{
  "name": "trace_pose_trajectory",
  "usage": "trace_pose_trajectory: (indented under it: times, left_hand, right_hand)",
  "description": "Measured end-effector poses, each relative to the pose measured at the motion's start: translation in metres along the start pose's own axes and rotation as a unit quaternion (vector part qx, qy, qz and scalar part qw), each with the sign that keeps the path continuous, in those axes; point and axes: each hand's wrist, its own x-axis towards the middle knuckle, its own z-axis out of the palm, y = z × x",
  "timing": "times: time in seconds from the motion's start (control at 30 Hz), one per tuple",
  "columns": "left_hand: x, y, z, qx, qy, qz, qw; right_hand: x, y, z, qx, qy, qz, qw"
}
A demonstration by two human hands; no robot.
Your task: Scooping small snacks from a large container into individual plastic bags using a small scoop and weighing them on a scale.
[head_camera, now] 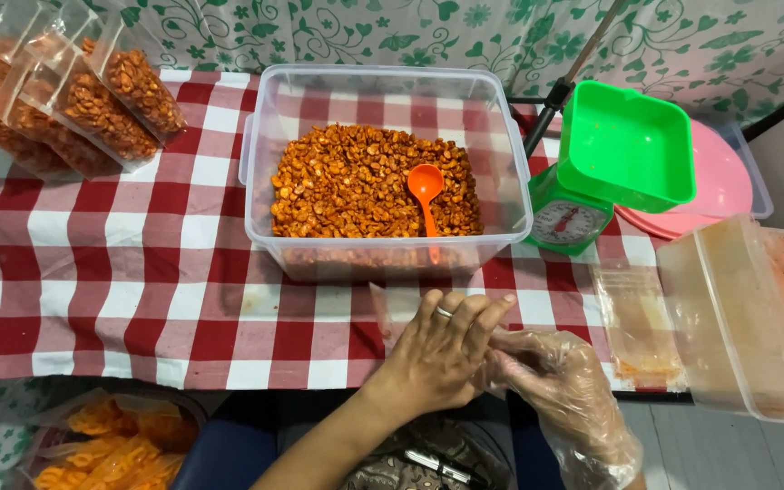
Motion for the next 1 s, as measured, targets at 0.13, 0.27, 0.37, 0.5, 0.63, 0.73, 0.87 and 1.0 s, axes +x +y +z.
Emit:
trace_pose_trajectory:
  times: [0.13, 0.27, 0.37, 0.5, 0.63, 0.73, 0.87, 1.0]
  left_hand:
    - [-0.001, -0.005, 0.000, 0.012, 0.004, 0.021, 1.000]
    - [-0.001, -0.008, 0.006, -0.034, 0.040, 0.000, 0.999]
    - [0.003, -0.007, 0.000, -0.014, 0.086, -0.020, 0.996]
    - [0.005, -0.005, 0.015, 0.117, 0.173, 0.021, 0.978]
    - [0.014, 0.015, -0.013, 0.107, 0.220, 0.085, 0.966]
    - [0.012, 0.018, -0.011, 0.164, 0.234, 0.092, 0.954]
    - [0.009, 0.000, 0.000, 0.205, 0.249, 0.087, 0.942]
    - [-0.023, -0.023, 0.017, 0.002, 0.217, -0.037, 0.975]
  right_hand:
    - [0.003, 0.016, -0.007, -0.062, 0.021, -0.082, 0.995]
    - [0.000, 0.013, 0.000, -0.081, 0.048, -0.190, 0.977]
    - [-0.003, 0.008, 0.006, -0.080, 0.074, -0.271, 0.956]
    - [0.005, 0.020, -0.003, -0.180, 0.000, -0.300, 0.937]
    - [0.010, 0.015, 0.000, -0.135, 0.003, -0.306, 0.942]
    - [0.009, 0.010, 0.007, -0.063, -0.001, -0.307, 0.950]
    - [0.013, 0.004, 0.015, 0.051, -0.019, -0.308, 0.950]
    - [0.014, 0.010, 0.010, 0.109, 0.032, -0.252, 0.961]
